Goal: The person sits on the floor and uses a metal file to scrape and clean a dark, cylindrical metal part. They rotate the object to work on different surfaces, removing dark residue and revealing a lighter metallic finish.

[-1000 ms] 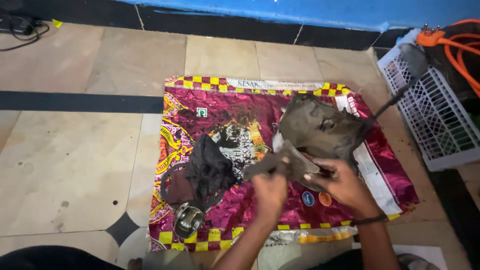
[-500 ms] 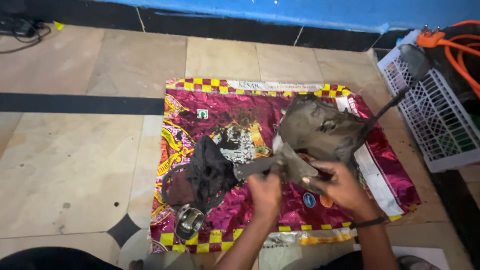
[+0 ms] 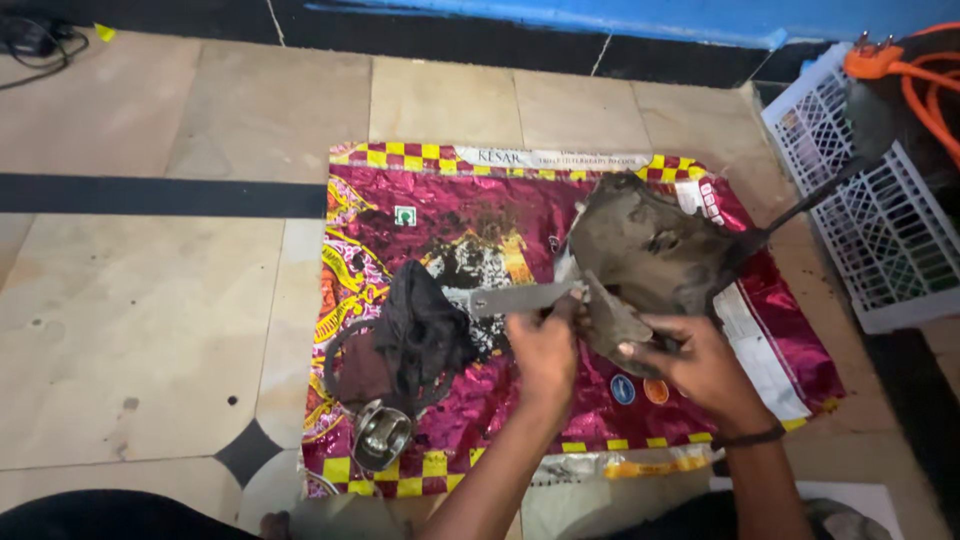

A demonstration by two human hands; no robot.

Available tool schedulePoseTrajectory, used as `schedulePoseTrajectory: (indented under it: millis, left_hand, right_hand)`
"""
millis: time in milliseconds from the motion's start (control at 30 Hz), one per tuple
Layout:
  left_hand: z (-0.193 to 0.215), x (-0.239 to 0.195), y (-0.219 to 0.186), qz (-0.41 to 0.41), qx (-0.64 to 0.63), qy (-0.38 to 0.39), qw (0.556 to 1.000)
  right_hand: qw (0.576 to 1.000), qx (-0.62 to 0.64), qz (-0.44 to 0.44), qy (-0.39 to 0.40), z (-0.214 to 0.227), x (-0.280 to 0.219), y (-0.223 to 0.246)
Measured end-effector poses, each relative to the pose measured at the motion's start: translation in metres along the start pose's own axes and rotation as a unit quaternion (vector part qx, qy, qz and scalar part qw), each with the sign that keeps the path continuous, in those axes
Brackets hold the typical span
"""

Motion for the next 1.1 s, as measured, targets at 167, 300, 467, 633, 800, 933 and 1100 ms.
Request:
schedulePoseTrajectory:
  millis: [167, 300, 467, 633, 800, 933, 1100]
  left_hand:
    - [0.003, -0.001, -0.011, 0.033, -0.021, 0.026, 0.999]
    - [-0.001, -0.004, -0.008, 0.023, 0.027, 0.052, 0.998]
    - [0.01, 0.006, -0.003, 0.017, 0.047, 0.038, 0.998]
    - [0.011, -0.003, 0.004, -0.017, 0.144, 0.075, 0.987]
    - [0.004, -0.021, 0.005, -0.162, 0.215, 0.158, 0.95]
    - [-0.002, -0.021, 0.0, -0.132, 0.205, 0.173, 0.954]
    - [-0.004, -0.027, -0.009, -0.068, 0.141, 0.145, 0.977]
  right_hand:
    - [1.0, -0.005, 0.003, 0.013, 0.0, 0.003, -0.006]
    - [0.999, 0.038, -0.011, 0.027, 0.004, 0.002, -0.003]
    - [0.999, -0.012, 0.023, 0.027, 0.004, 0.004, 0.0]
    - [0.998, 0.021, -0.033, 0.049, 0.007, 0.01, -0.002]
    - [0.99, 0.102, 0.016, 0.094, 0.006, 0.017, -0.001]
    - [0.991, 0.073, 0.044, 0.107, 0.004, 0.016, 0.006]
    - [0.989, 0.083, 0.063, 0.107, 0.006, 0.02, 0.009]
Point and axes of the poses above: each hand's wrist, its own x-axis towards the middle knuckle, its own z-axis out of the back of the hand, y = z × x, the point moved 2 cm from there along x, towards the middle knuckle, and after that the axes turned 14 degrees about z, right-handed, at the moved point
